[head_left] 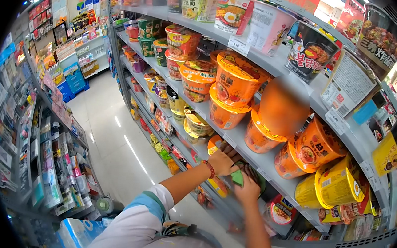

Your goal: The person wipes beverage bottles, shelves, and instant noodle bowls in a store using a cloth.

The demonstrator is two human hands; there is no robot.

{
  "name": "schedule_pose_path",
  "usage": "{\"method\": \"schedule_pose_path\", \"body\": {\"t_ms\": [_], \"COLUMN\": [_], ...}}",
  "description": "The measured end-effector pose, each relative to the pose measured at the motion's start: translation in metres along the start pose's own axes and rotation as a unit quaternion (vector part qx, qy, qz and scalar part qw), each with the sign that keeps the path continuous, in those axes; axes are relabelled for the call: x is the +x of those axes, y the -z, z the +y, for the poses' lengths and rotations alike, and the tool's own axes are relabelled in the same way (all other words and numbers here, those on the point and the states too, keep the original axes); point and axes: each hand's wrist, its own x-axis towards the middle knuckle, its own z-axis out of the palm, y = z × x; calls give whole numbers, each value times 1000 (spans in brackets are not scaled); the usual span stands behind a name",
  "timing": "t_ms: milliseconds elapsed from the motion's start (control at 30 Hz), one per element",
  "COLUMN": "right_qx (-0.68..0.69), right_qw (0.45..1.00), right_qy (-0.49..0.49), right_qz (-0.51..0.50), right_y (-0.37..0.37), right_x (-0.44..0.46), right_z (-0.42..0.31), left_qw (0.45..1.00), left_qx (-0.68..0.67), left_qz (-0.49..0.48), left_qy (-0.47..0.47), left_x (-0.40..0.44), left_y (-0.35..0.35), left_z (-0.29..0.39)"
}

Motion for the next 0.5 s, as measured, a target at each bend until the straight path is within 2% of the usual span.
{"method": "schedule_pose_path", "body": {"t_ms": [33, 100, 133, 167, 233, 267, 367, 400, 433, 467, 500], "right_qx": [-1, 61, 73, 108, 135, 167, 188, 197, 207, 267, 267], "right_qw": [1000, 986, 987, 979, 980, 965, 955, 957, 958, 940, 940], "right_qy": [3, -116, -106, -122, -95, -145, -199, -197, -197, -211, -210], "right_qz": [4, -107, -93, -120, -113, -139, -116, -76, -38, -40, -38], "right_y": [5, 14, 21, 31, 41, 52, 77, 84, 91, 99, 102], "right_x": [0, -5, 0, 4, 5, 5, -1, -10, -17, -20, -30], "right_z": [-4, -8, -14, -19, -27, -34, -56, -63, -69, -74, -75], "left_qw": [1000, 999, 1000, 999, 999, 998, 999, 998, 1000, 999, 993], "left_qx": [2, 32, 28, 43, 51, 57, 28, 40, 10, -19, -92], "left_qz": [4, 23, -2, 7, 16, 31, 40, -37, 2, 41, 69], "left_qy": [-3, -4, 4, -2, -9, -13, -19, 18, 11, 2, 11], "left_x": [0, 0, 0, 0, -1, -1, 1, 3, -4, -11, -17], "left_y": [-2, -5, -4, -2, -3, -2, 14, 43, 45, 48, 77], "left_z": [0, 0, 1, 2, 4, 5, 13, 31, 38, 44, 67]}}
